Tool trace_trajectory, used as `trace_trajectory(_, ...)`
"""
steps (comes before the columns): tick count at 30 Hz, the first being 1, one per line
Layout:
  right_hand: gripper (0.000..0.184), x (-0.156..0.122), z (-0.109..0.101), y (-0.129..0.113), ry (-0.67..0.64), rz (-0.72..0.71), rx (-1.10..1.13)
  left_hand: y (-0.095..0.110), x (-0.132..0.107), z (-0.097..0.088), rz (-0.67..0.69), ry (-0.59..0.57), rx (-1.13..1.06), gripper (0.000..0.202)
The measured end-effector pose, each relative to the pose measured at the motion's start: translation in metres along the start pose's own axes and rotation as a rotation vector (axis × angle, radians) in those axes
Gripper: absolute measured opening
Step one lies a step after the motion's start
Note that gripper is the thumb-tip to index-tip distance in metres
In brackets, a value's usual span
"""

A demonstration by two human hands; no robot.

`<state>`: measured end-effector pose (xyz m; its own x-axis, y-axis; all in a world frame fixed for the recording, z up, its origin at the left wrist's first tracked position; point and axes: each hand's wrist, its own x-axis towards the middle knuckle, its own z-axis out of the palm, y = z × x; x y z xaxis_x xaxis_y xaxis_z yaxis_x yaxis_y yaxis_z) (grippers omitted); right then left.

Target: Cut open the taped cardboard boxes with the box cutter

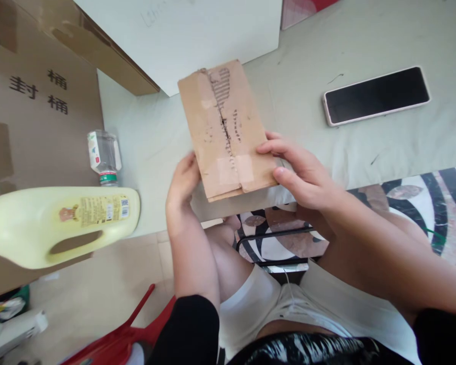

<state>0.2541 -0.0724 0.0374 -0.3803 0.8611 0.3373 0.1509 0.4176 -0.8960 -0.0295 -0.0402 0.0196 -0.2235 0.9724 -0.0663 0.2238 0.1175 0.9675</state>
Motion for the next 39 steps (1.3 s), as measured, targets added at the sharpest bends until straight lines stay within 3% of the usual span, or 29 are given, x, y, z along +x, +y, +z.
trace_trajectory(2,0.031,0.000,0.001,-0.002,-0.039,-0.021,0.003,0.007,0.001,0.003,0.091,0.140,-0.050,0.058)
trace_trajectory(4,0.029,0.000,0.003,-0.003,-0.059,-0.023,0.000,0.013,0.001,0.004,0.278,0.188,-0.132,0.060)
trace_trajectory(6,0.031,0.000,0.004,-0.004,-0.070,-0.024,-0.002,0.016,0.000,0.007,0.463,0.084,-0.128,0.055)
trace_trajectory(8,0.034,0.000,0.004,-0.004,-0.066,-0.022,-0.011,0.017,-0.002,0.011,0.549,-0.047,-0.061,0.050)
trace_trajectory(10,0.039,0.000,0.002,0.000,0.020,0.061,-0.072,0.016,-0.003,0.015,0.558,-0.105,-0.036,0.046)
trace_trajectory(14,0.045,0.000,-0.005,0.016,0.271,0.402,-0.422,0.013,-0.002,0.018,0.541,-0.080,-0.042,0.041)
trace_trajectory(18,0.036,-0.004,-0.012,0.032,0.104,0.491,-0.801,0.011,0.001,0.017,0.533,-0.060,-0.011,0.044)
trace_trajectory(21,0.021,-0.005,-0.013,0.037,-0.001,0.536,-0.870,0.009,0.003,0.018,0.524,-0.055,-0.036,0.046)
trace_trajectory(23,0.024,-0.003,-0.014,0.036,0.008,0.557,-0.828,0.008,0.003,0.020,0.550,-0.061,-0.069,0.044)
trace_trajectory(27,0.052,0.005,-0.018,0.021,0.099,0.569,-0.566,0.011,-0.002,0.028,0.578,-0.009,-0.019,0.038)
trace_trajectory(29,0.045,0.009,-0.021,0.011,0.170,0.542,-0.382,0.014,-0.006,0.035,0.573,0.042,0.023,0.039)
trace_trajectory(32,0.028,0.014,-0.027,-0.003,0.379,0.396,-0.028,0.018,-0.013,0.046,0.555,0.099,0.045,0.045)
trace_trajectory(35,0.022,0.020,-0.032,-0.017,0.558,0.295,0.323,0.020,-0.018,0.055,0.557,0.138,0.018,0.048)
trace_trajectory(39,0.023,0.022,-0.029,-0.035,0.656,0.218,0.385,0.021,-0.021,0.060,0.583,0.181,-0.011,0.048)
